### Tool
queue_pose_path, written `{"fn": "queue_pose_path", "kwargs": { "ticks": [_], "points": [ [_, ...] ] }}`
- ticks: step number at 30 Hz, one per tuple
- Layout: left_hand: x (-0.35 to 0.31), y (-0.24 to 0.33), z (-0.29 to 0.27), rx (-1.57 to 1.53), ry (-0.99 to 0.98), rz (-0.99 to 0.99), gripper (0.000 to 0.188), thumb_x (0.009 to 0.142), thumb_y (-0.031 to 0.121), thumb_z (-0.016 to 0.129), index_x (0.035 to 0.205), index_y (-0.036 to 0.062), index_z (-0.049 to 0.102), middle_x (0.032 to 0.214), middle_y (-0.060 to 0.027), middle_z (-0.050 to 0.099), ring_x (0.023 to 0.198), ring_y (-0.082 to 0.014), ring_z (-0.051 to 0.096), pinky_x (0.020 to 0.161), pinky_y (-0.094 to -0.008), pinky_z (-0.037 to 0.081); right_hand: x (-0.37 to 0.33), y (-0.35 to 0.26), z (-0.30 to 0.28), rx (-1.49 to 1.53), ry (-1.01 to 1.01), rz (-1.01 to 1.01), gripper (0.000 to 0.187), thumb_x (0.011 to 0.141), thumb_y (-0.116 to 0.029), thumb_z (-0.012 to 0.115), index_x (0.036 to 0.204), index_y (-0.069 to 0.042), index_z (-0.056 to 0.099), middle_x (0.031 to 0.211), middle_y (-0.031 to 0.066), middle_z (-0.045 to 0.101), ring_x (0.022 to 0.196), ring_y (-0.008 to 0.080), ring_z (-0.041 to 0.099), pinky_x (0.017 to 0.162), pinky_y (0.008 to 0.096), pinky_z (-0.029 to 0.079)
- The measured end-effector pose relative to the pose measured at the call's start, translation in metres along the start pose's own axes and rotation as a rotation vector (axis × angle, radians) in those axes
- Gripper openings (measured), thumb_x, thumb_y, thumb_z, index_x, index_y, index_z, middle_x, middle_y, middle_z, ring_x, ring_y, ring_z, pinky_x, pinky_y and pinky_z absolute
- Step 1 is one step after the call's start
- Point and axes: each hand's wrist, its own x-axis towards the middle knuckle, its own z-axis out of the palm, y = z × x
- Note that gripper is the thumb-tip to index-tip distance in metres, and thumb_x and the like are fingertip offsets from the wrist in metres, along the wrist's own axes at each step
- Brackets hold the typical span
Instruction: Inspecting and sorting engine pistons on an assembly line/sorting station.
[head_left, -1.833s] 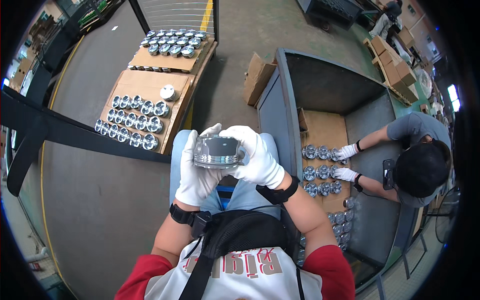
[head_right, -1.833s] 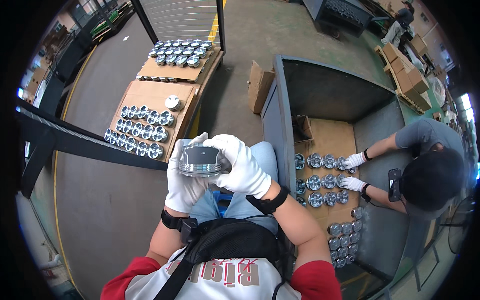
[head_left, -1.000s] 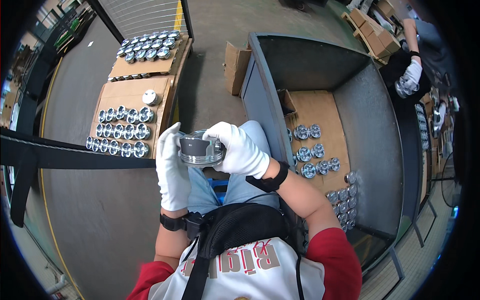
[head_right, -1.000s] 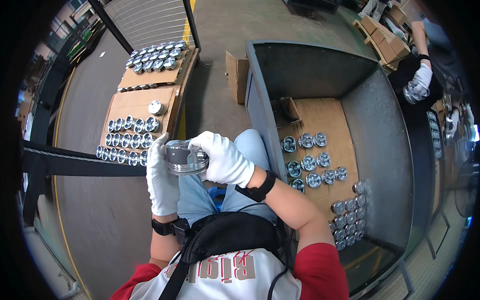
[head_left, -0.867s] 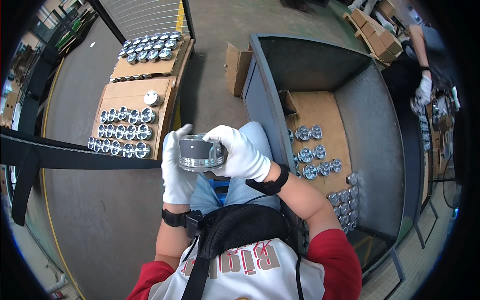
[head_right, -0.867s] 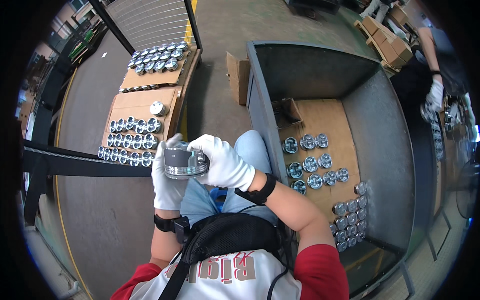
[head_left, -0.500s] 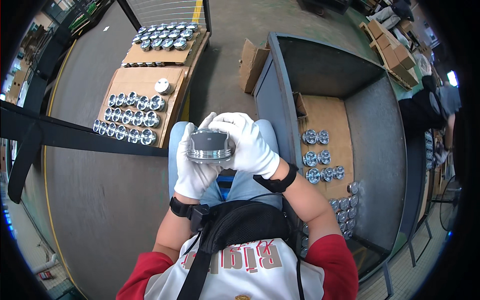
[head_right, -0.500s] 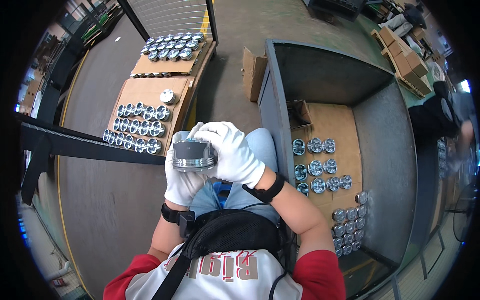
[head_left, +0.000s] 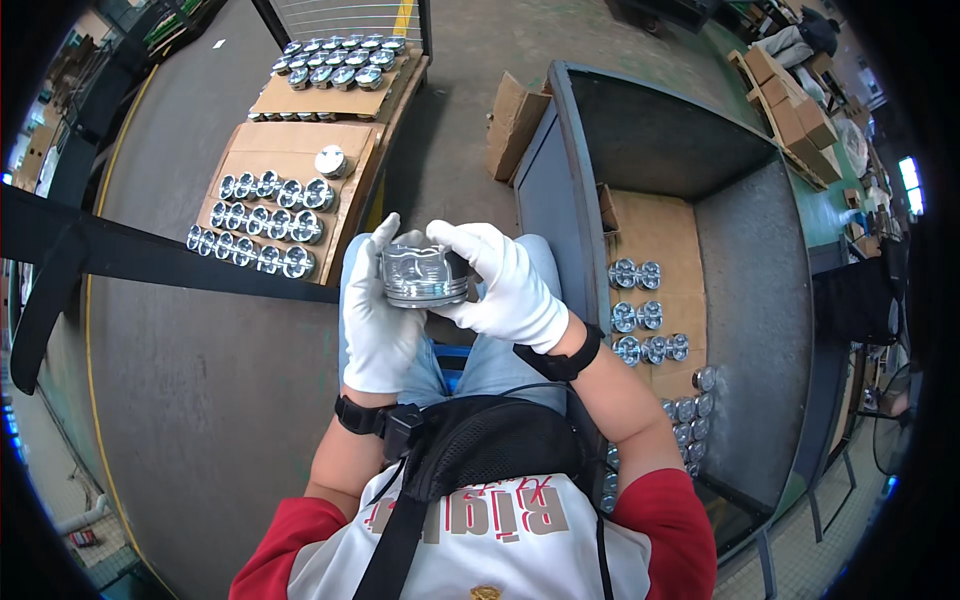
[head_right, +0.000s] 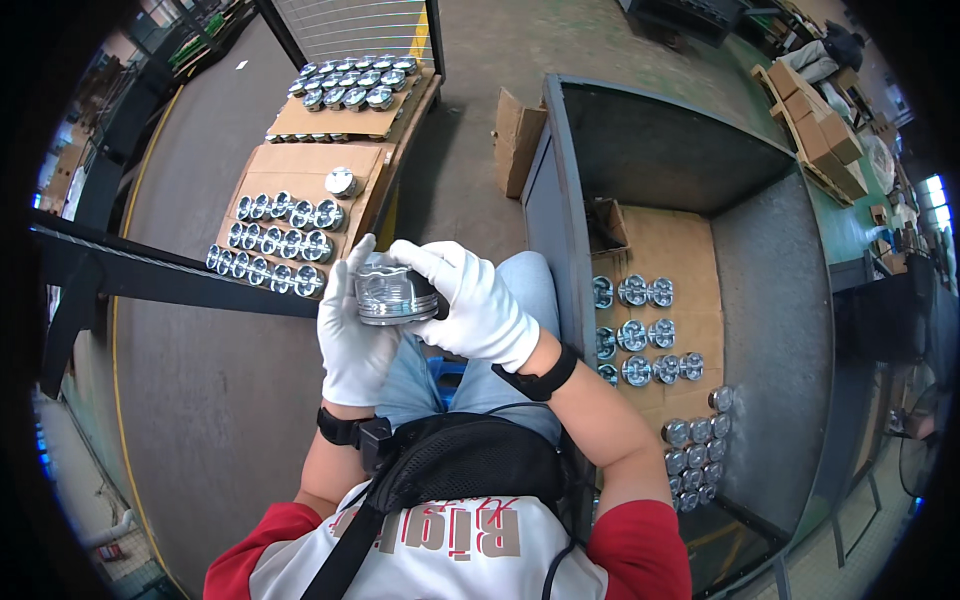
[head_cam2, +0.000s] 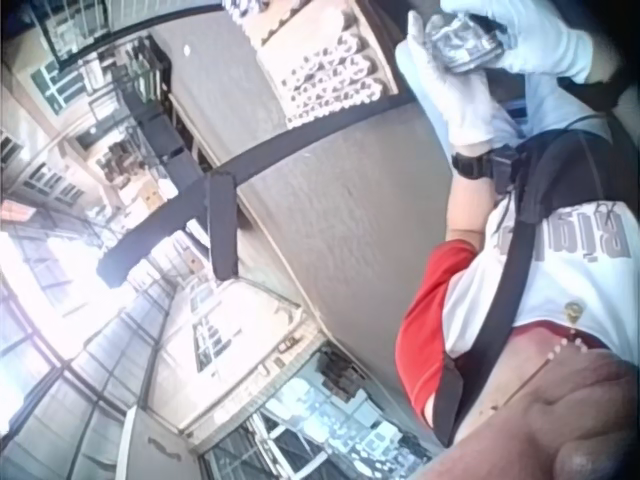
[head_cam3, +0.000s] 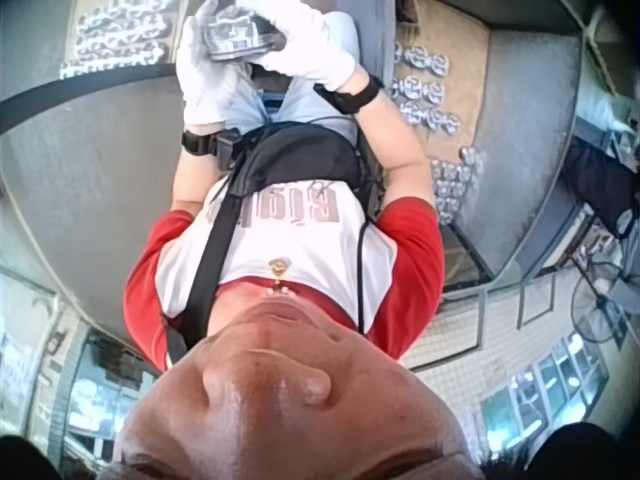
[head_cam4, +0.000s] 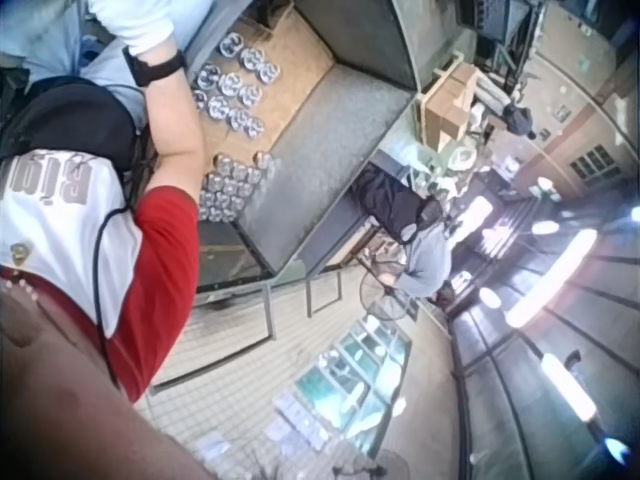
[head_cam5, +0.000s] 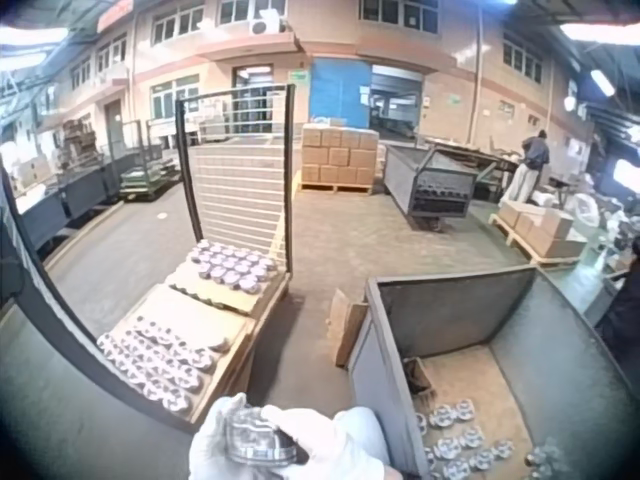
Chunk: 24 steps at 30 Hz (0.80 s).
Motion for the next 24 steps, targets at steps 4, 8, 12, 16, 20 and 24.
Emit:
{"fn": "queue_pose_path", "kwargs": {
  "ticks": [4, 8, 12, 16, 20, 24],
  "points": [
    [-0.012, 0.01, 0.024, 0.292, 0.043, 0.193, 0.048, 0.108, 0.033, 0.041, 0.144, 0.002, 0.047, 0.132, -0.0141, 0.057, 0.116, -0.0217, 0.058, 0.101, -0.0378, 0.049, -0.004, 0.01, 0.004, 0.057, 0.003, 0.031, 0.051, 0.061, -0.002, 0.075, 0.11, -0.009, 0.061, 0.103, 0.0157, 0.064, 0.091, 0.0377, 0.065, 0.079, 0.0421, 0.055],
    [-0.014, 0.011, 0.025, 0.314, 0.049, 0.266, 0.051, 0.107, 0.036, 0.044, 0.146, 0.0036, 0.046, 0.138, -0.0178, 0.052, 0.12, -0.0227, 0.056, 0.102, -0.0398, 0.049, -0.005, 0.005, 0.006, 0.04, 0.077, -0.054, 0.053, 0.057, 0.002, 0.078, 0.105, -0.009, 0.059, 0.102, 0.0151, 0.064, 0.091, 0.0375, 0.065, 0.079, 0.0414, 0.055],
    [-0.002, 0.005, 0.011, 0.182, 0.097, 0.089, 0.056, 0.105, 0.045, 0.046, 0.143, 0.0049, 0.047, 0.135, -0.0146, 0.057, 0.12, -0.0244, 0.059, 0.102, -0.042, 0.05, -0.007, 0.005, 0.005, -0.095, 0.144, -0.175, 0.053, 0.057, 0.001, 0.081, 0.104, -0.01, 0.06, 0.104, 0.0128, 0.064, 0.093, 0.0342, 0.065, 0.078, 0.0416, 0.055],
    [-0.001, 0.006, 0.008, -0.137, -0.029, -0.228, 0.056, 0.104, 0.051, 0.043, 0.141, 0.0084, 0.049, 0.13, -0.0138, 0.061, 0.117, -0.0276, 0.062, 0.098, -0.0469, 0.054, -0.007, 0.014, 0.005, -0.176, 0.097, -0.291, 0.055, 0.059, -0.009, 0.086, 0.108, -0.012, 0.062, 0.113, 0.0123, 0.062, 0.093, 0.0328, 0.065, 0.078, 0.0402, 0.055],
    [0.004, 0.008, -0.001, -0.273, -0.131, -0.214, 0.059, 0.104, 0.053, 0.04, 0.144, 0.0104, 0.045, 0.132, -0.0206, 0.059, 0.114, -0.036, 0.064, 0.093, -0.0539, 0.056, 0.008, -0.003, -0.001, 0.016, 0.085, -0.294, 0.08, 0.058, -0.038, 0.094, 0.126, -0.012, 0.061, 0.126, 0.0164, 0.056, 0.098, 0.0313, 0.068, 0.084, 0.0387, 0.056],
    [0.004, 0.008, -0.006, -0.461, -0.333, -0.278, 0.064, 0.103, 0.057, 0.037, 0.146, 0.0098, 0.04, 0.131, -0.0281, 0.057, 0.102, -0.0514, 0.065, 0.078, -0.0611, 0.06, 0.002, 0.002, -0.007, -0.03, 0.108, -0.257, 0.106, 0.054, -0.05, 0.097, 0.143, -0.015, 0.05, 0.14, 0.0165, 0.046, 0.117, 0.0313, 0.06, 0.094, 0.0408, 0.054]
  ]
}}
